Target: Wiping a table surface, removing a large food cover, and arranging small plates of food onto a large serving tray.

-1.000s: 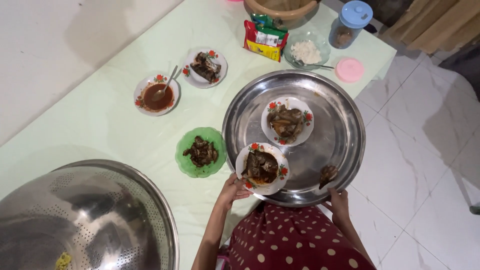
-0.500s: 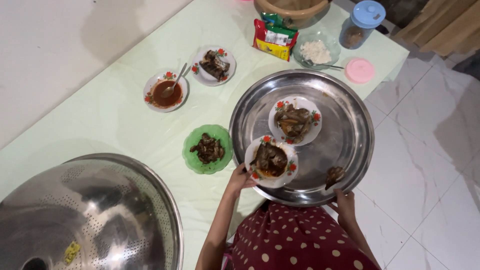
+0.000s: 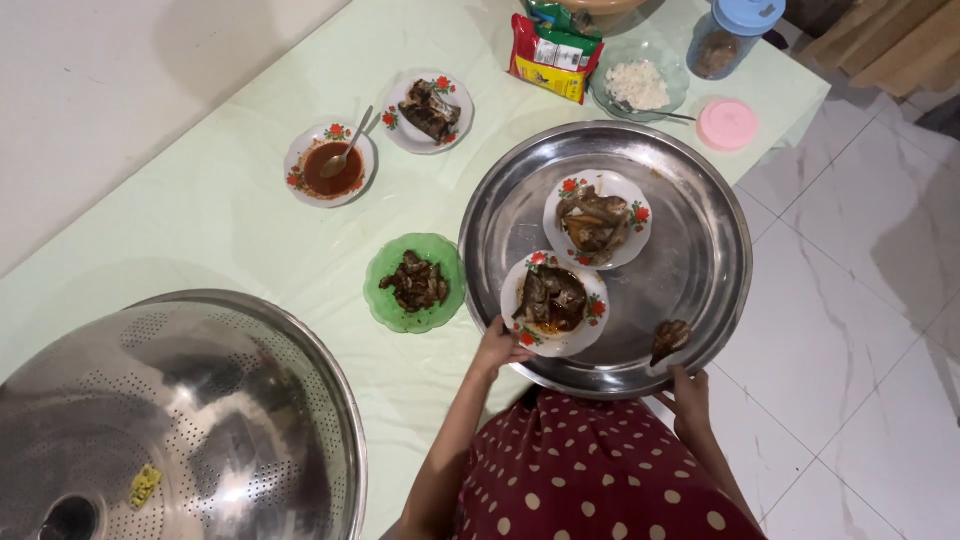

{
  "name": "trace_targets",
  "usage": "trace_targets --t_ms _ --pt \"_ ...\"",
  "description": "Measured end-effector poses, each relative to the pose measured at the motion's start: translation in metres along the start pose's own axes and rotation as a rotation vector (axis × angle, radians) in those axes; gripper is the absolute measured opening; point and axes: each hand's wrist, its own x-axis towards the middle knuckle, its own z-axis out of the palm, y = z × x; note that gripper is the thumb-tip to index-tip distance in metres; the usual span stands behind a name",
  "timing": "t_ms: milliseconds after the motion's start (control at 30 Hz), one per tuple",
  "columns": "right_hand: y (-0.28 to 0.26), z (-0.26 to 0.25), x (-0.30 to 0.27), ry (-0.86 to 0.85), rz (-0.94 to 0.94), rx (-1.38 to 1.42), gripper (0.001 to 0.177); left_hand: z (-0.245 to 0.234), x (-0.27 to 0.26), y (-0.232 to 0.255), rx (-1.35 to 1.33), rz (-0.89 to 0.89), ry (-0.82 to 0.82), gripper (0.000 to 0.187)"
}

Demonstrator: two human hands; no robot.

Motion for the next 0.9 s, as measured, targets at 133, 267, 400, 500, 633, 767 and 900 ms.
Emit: trace_targets --t_ms 133,267,400,500,633,767,900 --pt "-0.001 -0.001 -0.002 -0.008 0.022 -0.001 0.07 0.022 -0.036 0.013 0.033 -0.054 -0.047 0.096" --pt "0.001 -0.003 0.001 -0.008 0.035 -0.023 0.07 0.028 -0.046 0.022 0.066 -0.064 -0.028 0.094" --pt "-0.002 -0.002 -0.002 -0.006 0.027 -0.03 0.069 0.026 -0.06 0.037 0.205 -0.077 -0.002 0.092" --pt "0.016 -0.007 0.015 -0.009 0.022 -0.006 0.07 0.018 -0.054 0.043 0.223 -0.042 0.042 0.092" --pt "0.019 -0.009 0.019 -0.017 0.03 -0.015 0.071 0.008 -0.046 0.062 0.2 0.044 0.115 0.085" --pt "0.021 -0.006 0.028 -0.024 0.027 -0.02 0.069 -0.003 -0.037 0.093 0.158 0.171 0.189 0.076" --pt "-0.011 0.005 0.008 0.024 0.166 -0.084 0.046 -0.017 -0.038 0.137 0.005 0.222 0.195 0.045"
